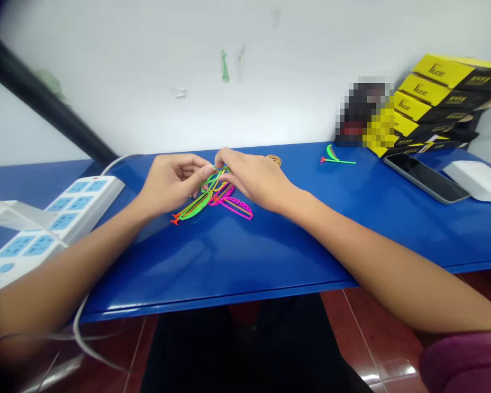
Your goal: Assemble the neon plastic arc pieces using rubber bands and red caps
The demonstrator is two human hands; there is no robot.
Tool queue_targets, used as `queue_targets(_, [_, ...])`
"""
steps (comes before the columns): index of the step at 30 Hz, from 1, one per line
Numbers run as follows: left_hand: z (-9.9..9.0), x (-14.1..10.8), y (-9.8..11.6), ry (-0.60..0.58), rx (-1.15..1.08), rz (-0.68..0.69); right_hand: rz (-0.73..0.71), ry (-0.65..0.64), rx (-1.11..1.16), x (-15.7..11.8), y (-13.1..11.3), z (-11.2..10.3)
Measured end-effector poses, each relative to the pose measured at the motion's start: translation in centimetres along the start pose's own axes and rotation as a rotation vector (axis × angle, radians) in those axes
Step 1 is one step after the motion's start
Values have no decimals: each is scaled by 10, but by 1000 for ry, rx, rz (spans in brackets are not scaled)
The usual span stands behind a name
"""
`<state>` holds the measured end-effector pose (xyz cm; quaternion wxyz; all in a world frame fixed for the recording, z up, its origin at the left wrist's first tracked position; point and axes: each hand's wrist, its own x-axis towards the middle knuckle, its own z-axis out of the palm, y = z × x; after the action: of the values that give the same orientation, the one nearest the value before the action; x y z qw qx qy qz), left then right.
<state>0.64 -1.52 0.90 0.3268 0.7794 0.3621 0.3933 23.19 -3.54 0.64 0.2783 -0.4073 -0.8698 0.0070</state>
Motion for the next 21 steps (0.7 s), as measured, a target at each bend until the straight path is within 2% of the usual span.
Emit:
queue_targets(4, [-1, 1, -4, 14, 41, 6, 9, 67, 79, 0, 9, 4])
queue_targets(8, [-2, 0, -7, 40, 149, 54, -100, 94, 120, 2, 24, 2])
queue_targets(11, [-5, 1, -5, 36, 204, 101, -186, 63, 3, 5, 26, -5])
queue_targets(14, [-10, 2, -3, 22, 213, 123, -208, 36, -152, 7, 22, -13])
queue_targets(18, [-21, 9, -6, 36, 159, 38, -151, 35, -215, 7, 28, -24])
queue_targets(21, [-31, 15, -13, 131, 75, -52, -20, 91, -228, 5, 44, -33])
